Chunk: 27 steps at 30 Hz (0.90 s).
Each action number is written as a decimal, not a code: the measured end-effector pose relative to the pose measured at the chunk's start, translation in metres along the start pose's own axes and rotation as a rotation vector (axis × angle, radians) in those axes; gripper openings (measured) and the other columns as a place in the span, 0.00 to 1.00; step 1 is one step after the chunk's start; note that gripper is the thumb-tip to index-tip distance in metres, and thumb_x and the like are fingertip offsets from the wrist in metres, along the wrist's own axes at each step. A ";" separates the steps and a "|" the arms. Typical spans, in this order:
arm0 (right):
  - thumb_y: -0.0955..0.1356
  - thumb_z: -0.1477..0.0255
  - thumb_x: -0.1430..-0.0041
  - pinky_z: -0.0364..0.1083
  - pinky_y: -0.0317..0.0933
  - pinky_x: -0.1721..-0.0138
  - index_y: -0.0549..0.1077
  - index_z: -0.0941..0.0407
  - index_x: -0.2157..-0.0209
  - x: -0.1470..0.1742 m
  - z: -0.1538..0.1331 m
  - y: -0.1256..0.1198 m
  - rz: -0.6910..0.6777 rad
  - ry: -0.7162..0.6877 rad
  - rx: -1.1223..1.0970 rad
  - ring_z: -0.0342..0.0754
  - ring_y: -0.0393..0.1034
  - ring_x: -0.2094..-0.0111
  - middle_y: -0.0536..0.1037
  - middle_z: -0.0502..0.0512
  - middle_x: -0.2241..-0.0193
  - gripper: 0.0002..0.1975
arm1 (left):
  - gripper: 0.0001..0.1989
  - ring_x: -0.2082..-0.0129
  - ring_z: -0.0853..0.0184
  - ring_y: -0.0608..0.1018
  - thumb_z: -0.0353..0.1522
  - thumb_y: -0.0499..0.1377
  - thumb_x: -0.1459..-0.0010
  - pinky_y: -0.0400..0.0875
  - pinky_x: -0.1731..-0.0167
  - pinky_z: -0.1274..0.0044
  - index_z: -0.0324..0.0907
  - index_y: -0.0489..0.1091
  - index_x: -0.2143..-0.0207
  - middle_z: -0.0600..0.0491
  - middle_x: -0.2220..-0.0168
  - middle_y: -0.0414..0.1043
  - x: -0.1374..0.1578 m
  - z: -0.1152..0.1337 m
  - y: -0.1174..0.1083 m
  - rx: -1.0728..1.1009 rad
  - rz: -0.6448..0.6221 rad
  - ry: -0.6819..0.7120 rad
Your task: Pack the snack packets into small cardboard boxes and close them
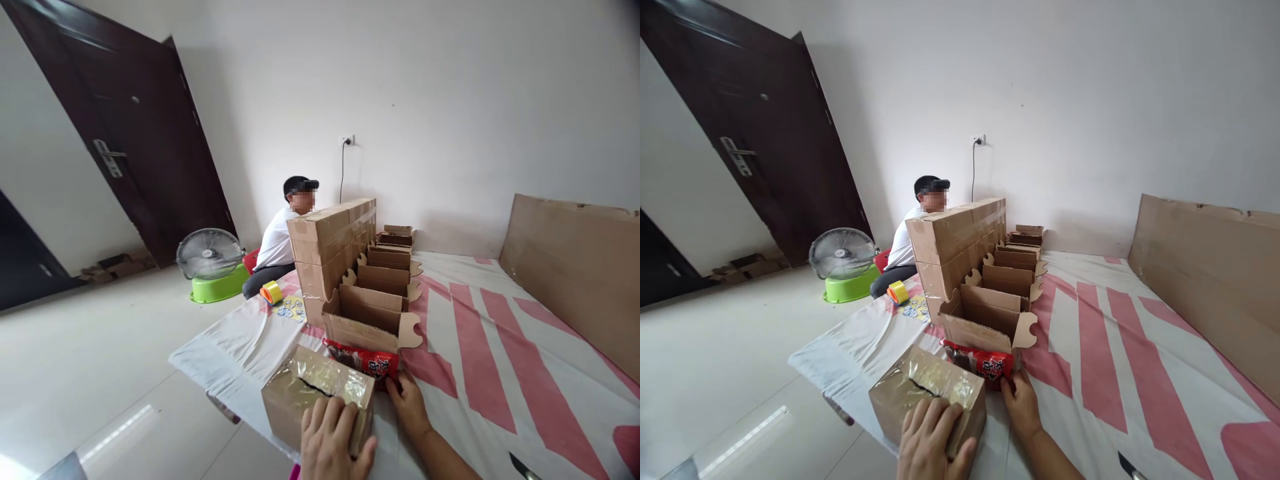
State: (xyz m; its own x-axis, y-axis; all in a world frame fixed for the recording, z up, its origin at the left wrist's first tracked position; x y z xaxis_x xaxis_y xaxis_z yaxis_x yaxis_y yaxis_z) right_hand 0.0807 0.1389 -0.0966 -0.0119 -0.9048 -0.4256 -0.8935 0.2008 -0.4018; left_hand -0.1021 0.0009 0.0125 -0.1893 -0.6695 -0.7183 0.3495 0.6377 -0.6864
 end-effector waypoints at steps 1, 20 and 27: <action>0.61 0.55 0.39 0.49 0.66 0.62 0.74 0.56 0.68 0.000 -0.001 0.000 -0.011 0.002 -0.001 0.53 0.72 0.65 0.78 0.59 0.68 0.20 | 0.19 0.67 0.55 0.74 0.51 0.63 0.50 0.69 0.68 0.65 0.52 0.73 0.60 0.47 0.65 0.73 -0.001 0.005 -0.001 0.021 -0.019 -0.022; 0.66 0.54 0.46 0.51 0.66 0.63 0.74 0.56 0.68 0.004 -0.007 -0.009 -0.181 0.161 -0.170 0.54 0.72 0.66 0.78 0.58 0.68 0.19 | 0.30 0.41 0.51 0.66 0.53 0.55 0.44 0.55 0.39 0.61 0.42 0.70 0.49 0.47 0.46 0.71 0.045 -0.159 0.009 1.026 0.164 -1.000; 0.65 0.55 0.46 0.49 0.65 0.68 0.72 0.55 0.68 0.030 -0.004 -0.064 -0.190 0.324 -0.251 0.52 0.72 0.69 0.79 0.55 0.70 0.17 | 0.36 0.38 0.47 0.63 0.50 0.61 0.46 0.59 0.40 0.60 0.46 0.58 0.39 0.45 0.38 0.61 0.044 -0.070 0.043 1.386 -0.087 -0.845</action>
State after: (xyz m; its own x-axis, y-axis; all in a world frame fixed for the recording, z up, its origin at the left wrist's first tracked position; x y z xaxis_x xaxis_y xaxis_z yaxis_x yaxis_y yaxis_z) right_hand 0.1358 0.0978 -0.0803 0.0591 -0.9957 -0.0717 -0.9740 -0.0418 -0.2225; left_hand -0.1598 0.0255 -0.0560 0.1154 -0.9882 -0.1004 0.9669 0.0886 0.2392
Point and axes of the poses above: each hand's wrist, its own x-axis away from the middle knuckle, its own y-axis out of the palm, z = x × y, the point moved 8 cm from there along -x, towards the middle knuckle
